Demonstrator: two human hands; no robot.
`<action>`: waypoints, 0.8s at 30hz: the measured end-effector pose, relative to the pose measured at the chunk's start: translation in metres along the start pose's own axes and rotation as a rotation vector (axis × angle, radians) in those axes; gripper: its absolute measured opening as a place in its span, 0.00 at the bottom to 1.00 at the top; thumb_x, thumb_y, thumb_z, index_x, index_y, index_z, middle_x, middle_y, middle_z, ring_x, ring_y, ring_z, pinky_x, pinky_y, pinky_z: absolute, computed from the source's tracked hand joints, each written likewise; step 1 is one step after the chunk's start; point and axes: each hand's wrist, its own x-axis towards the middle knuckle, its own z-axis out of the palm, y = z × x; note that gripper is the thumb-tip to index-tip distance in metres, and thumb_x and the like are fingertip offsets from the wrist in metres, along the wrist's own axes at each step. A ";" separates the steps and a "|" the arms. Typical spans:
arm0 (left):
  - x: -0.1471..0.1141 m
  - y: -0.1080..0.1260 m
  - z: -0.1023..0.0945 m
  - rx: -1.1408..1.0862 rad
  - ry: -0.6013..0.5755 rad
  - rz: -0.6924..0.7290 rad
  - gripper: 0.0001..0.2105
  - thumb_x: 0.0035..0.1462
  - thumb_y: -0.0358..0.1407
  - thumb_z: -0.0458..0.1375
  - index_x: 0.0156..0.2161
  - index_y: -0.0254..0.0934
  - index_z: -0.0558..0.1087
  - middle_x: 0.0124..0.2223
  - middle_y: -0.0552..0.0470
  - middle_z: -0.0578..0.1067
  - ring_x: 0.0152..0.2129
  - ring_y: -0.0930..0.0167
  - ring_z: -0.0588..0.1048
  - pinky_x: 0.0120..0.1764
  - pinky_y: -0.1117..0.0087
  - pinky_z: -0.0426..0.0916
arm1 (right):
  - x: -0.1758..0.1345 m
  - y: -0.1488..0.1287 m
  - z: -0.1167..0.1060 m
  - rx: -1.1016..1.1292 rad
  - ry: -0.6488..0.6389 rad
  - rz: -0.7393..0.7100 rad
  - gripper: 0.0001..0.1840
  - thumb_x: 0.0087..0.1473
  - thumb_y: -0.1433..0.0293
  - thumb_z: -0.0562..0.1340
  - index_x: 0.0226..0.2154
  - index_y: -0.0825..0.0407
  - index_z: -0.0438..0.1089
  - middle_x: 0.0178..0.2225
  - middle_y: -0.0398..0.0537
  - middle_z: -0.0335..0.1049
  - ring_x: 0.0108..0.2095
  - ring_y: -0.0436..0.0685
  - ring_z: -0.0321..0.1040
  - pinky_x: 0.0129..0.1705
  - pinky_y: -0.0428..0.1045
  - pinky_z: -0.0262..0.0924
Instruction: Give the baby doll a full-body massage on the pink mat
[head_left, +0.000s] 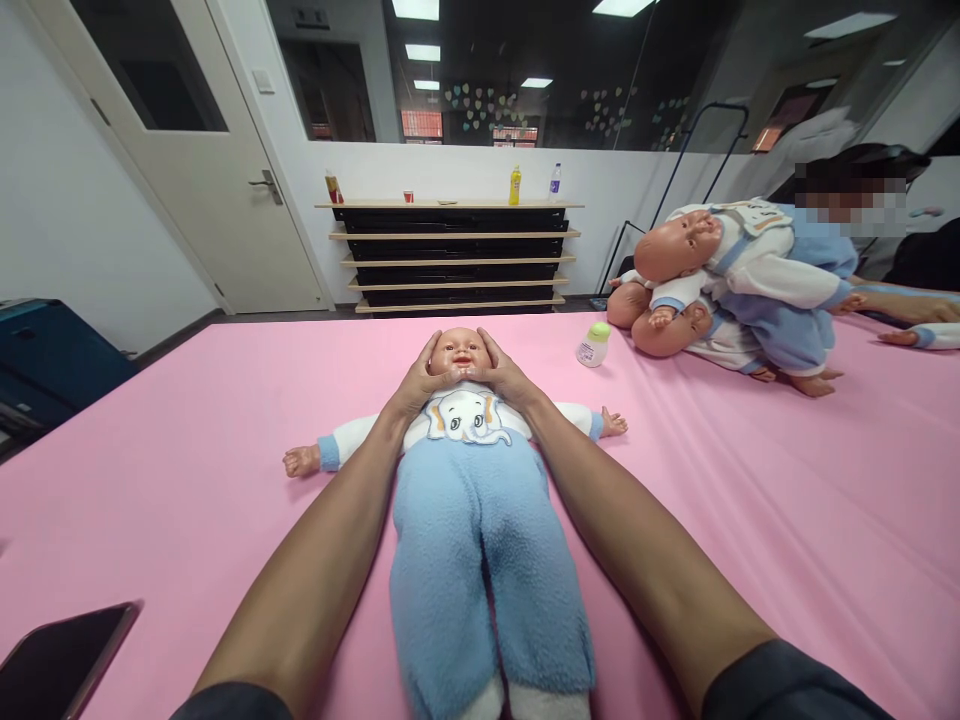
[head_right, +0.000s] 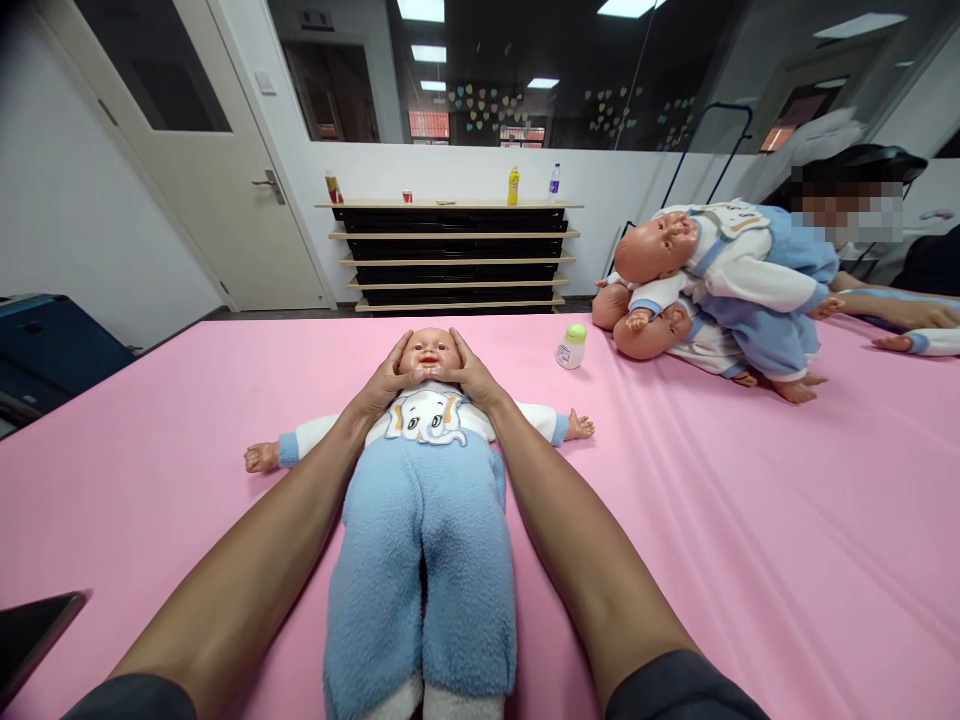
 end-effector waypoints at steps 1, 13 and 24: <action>0.000 0.000 0.000 0.003 -0.003 -0.002 0.54 0.41 0.34 0.71 0.68 0.47 0.43 0.63 0.40 0.60 0.54 0.55 0.68 0.54 0.57 0.67 | 0.001 0.001 -0.001 0.025 -0.013 0.004 0.60 0.40 0.68 0.73 0.67 0.42 0.38 0.64 0.48 0.52 0.59 0.62 0.59 0.61 0.59 0.56; -0.002 0.002 -0.001 0.047 0.003 0.039 0.46 0.46 0.36 0.69 0.67 0.48 0.49 0.65 0.44 0.58 0.57 0.56 0.65 0.57 0.56 0.64 | -0.004 -0.005 0.007 -0.090 0.041 -0.026 0.64 0.37 0.64 0.76 0.67 0.44 0.39 0.65 0.50 0.50 0.61 0.63 0.57 0.62 0.59 0.54; 0.006 -0.004 -0.006 0.150 0.010 0.130 0.49 0.44 0.44 0.70 0.67 0.40 0.49 0.65 0.41 0.57 0.60 0.56 0.61 0.59 0.59 0.60 | -0.002 -0.003 0.008 -0.256 0.083 -0.071 0.67 0.33 0.62 0.76 0.67 0.46 0.39 0.65 0.50 0.48 0.64 0.64 0.50 0.64 0.60 0.48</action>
